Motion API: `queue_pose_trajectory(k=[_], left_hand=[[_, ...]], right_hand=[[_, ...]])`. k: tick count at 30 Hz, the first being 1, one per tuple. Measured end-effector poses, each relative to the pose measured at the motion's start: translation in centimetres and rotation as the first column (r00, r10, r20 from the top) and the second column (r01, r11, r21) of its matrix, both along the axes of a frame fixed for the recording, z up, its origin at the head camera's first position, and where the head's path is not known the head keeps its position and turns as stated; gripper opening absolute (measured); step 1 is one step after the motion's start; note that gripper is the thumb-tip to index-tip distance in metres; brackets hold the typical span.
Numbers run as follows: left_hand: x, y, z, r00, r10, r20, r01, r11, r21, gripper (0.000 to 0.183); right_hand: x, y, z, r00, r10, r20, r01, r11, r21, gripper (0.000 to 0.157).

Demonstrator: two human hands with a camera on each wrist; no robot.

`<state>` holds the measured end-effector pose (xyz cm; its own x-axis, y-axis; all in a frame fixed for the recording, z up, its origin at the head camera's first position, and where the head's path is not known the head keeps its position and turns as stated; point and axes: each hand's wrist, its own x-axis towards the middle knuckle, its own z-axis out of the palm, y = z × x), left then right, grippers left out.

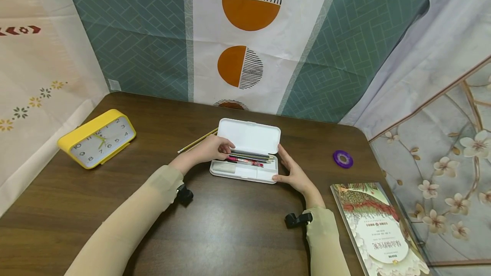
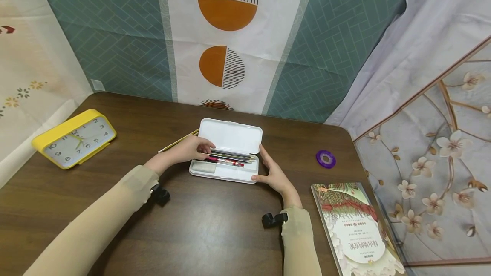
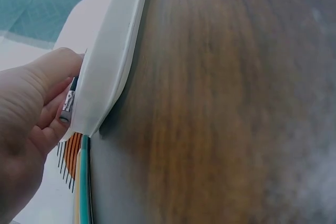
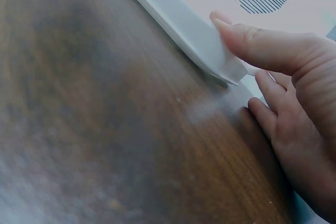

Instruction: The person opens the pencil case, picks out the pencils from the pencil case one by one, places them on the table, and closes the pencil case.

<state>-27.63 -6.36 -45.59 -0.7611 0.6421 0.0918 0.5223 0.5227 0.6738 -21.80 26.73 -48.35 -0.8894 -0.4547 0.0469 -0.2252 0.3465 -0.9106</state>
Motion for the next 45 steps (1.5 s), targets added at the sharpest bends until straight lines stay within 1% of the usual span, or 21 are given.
queue_pose_trajectory(k=[3, 8, 12, 15, 19, 24, 29, 33, 41, 45], left_hand=[[0.2, -0.1, 0.2, 1.000, 0.006, 0.004, -0.006, 1.000, 0.008, 0.029], [0.7, -0.6, 0.9, 1.000, 0.022, 0.012, -0.023, 0.999, 0.035, 0.026], [1.0, -1.1, 1.4, 0.999, 0.031, -0.010, -0.031, 0.998, 0.054, 0.027], [1.2, -1.6, 2.1, 0.998, 0.042, -0.035, -0.039, 0.996, 0.077, 0.029], [1.5, -2.7, 3.2, 0.995, 0.074, -0.063, -0.068, 0.993, 0.101, 0.030], [1.4, -4.4, 4.3, 0.985, 0.136, -0.102, -0.125, 0.986, 0.114, 0.030], [1.4, -6.1, 5.3, 0.970, 0.215, -0.115, -0.199, 0.970, 0.136, 0.031], [1.1, -7.3, 5.5, 0.954, 0.270, -0.133, -0.246, 0.954, 0.172, 0.030], [0.9, -9.2, 5.3, 0.917, 0.360, -0.174, -0.327, 0.925, 0.193, 0.030], [0.8, -9.9, 4.8, 0.890, 0.413, -0.192, -0.375, 0.904, 0.207, 0.029]], right_hand=[[0.0, 0.1, 0.0, 1.000, 0.002, -0.004, -0.002, 1.000, 0.002, 0.104], [-0.2, 0.2, -0.2, 1.000, 0.004, -0.013, -0.004, 1.000, -0.001, 0.103], [-0.1, 0.1, -0.1, 1.000, 0.004, -0.014, -0.004, 1.000, -0.003, 0.103], [-0.1, 0.1, -0.1, 1.000, 0.005, -0.013, -0.005, 1.000, -0.003, 0.103], [0.0, -0.1, 0.0, 1.000, 0.002, -0.007, -0.002, 1.000, -0.008, 0.104], [0.0, -0.1, 0.1, 1.000, -0.001, -0.002, 0.001, 1.000, -0.005, 0.104], [0.1, -0.1, 0.1, 1.000, -0.006, 0.000, 0.006, 1.000, -0.005, 0.104], [0.0, -0.1, 0.0, 1.000, -0.005, -0.004, 0.005, 1.000, -0.004, 0.104], [-0.1, 0.0, -0.1, 1.000, -0.008, -0.013, 0.008, 1.000, 0.007, 0.104], [-0.1, -0.1, 0.0, 1.000, -0.008, -0.015, 0.008, 1.000, 0.007, 0.104]])
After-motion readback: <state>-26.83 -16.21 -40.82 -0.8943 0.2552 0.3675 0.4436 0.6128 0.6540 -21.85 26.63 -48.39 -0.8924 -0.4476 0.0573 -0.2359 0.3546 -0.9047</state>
